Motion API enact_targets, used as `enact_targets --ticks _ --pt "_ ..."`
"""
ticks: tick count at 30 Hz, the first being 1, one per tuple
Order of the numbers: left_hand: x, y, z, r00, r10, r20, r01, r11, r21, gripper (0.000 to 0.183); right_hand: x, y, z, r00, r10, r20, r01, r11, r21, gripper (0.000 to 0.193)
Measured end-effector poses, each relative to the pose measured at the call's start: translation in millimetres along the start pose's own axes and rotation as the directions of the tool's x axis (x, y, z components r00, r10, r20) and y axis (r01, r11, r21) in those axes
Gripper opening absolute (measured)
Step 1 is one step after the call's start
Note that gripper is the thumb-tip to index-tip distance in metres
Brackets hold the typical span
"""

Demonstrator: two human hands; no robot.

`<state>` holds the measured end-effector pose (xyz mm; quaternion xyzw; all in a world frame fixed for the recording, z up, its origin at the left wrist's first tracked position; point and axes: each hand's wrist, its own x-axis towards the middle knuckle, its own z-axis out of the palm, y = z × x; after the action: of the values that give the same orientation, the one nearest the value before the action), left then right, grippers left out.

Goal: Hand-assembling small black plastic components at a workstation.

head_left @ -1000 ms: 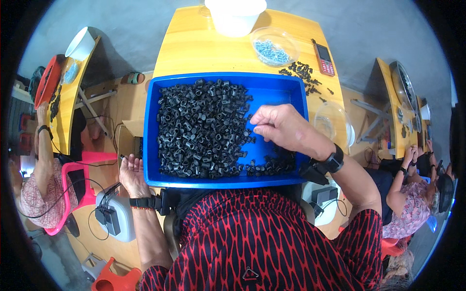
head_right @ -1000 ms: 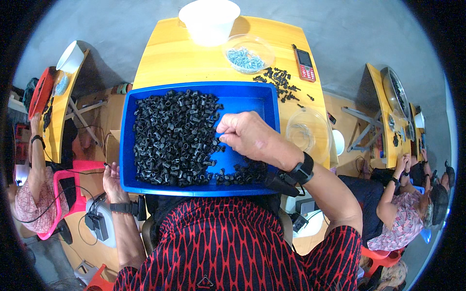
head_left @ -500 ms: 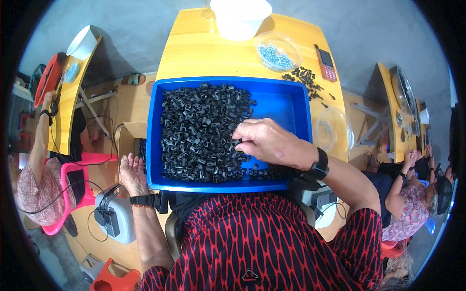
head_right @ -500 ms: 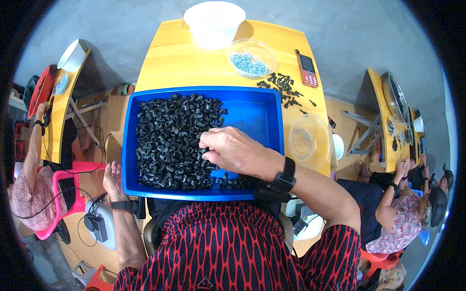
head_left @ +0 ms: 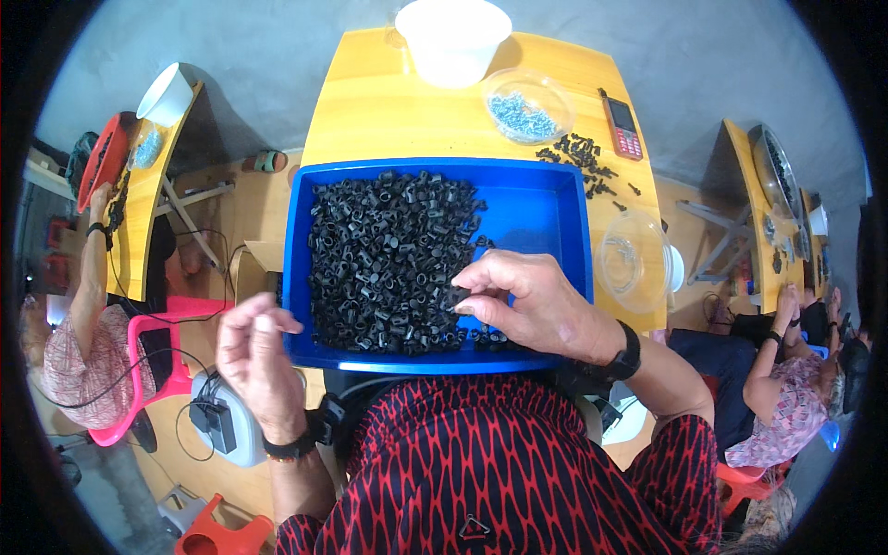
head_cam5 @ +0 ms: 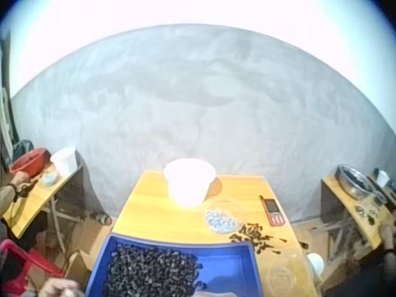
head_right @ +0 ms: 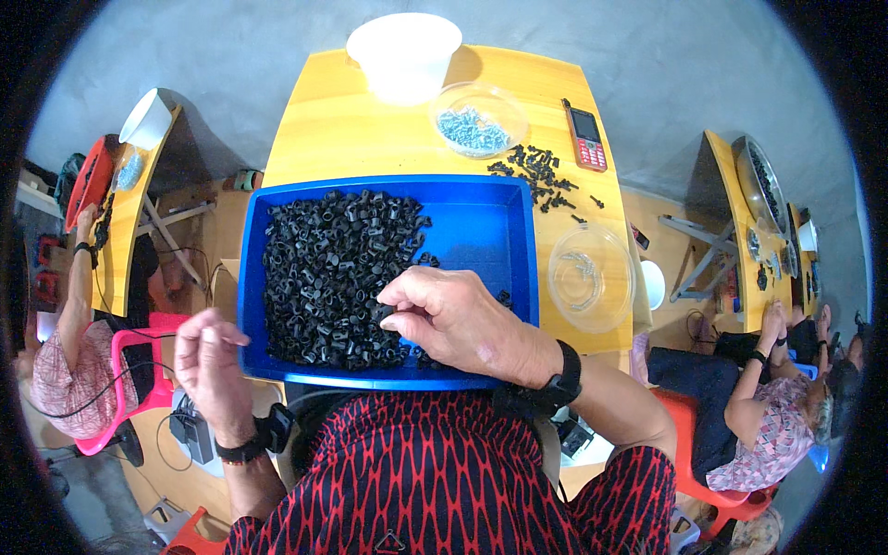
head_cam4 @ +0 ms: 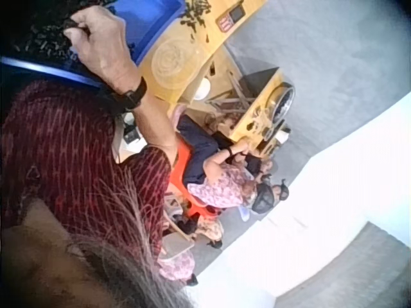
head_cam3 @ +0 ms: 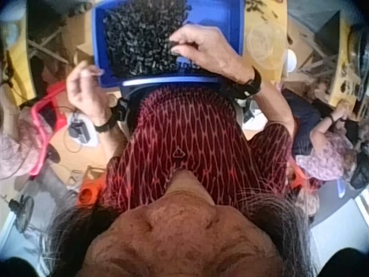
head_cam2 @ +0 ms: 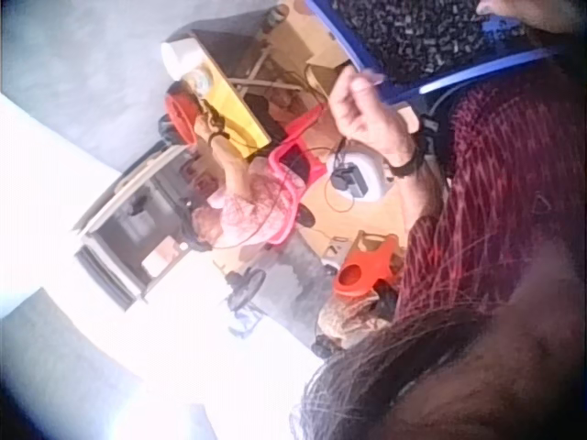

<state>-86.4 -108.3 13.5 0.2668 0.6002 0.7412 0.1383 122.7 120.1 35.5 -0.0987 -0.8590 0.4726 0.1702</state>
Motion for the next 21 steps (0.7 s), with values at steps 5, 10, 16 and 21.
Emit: enact_targets --ticks 5,10,16,21 --pt "-22.4 10.6 62.7 0.921 -0.256 0.293 0.255 0.966 0.041 0.023 -11.4 -4.4 1.4 0.996 0.042 -0.077 -0.036 0.997 0.072 0.019" --pt "-31.6 -1.3 89.7 0.85 -0.236 0.471 0.278 0.96 -0.021 0.027 -18.1 -6.3 14.4 0.998 0.01 -0.061 0.006 0.967 0.255 0.019" --pt "-28.4 -9.1 107.7 0.815 -0.111 0.569 0.13 0.991 0.007 0.023 -36.5 5.6 11.9 0.989 0.148 0.032 -0.146 0.881 0.45 0.014" --pt "-29.7 -10.8 122.5 0.816 -0.1 0.569 0.135 0.991 -0.018 0.018 -44.2 6.1 0.6 0.965 0.234 0.115 -0.255 0.762 0.596 0.015"
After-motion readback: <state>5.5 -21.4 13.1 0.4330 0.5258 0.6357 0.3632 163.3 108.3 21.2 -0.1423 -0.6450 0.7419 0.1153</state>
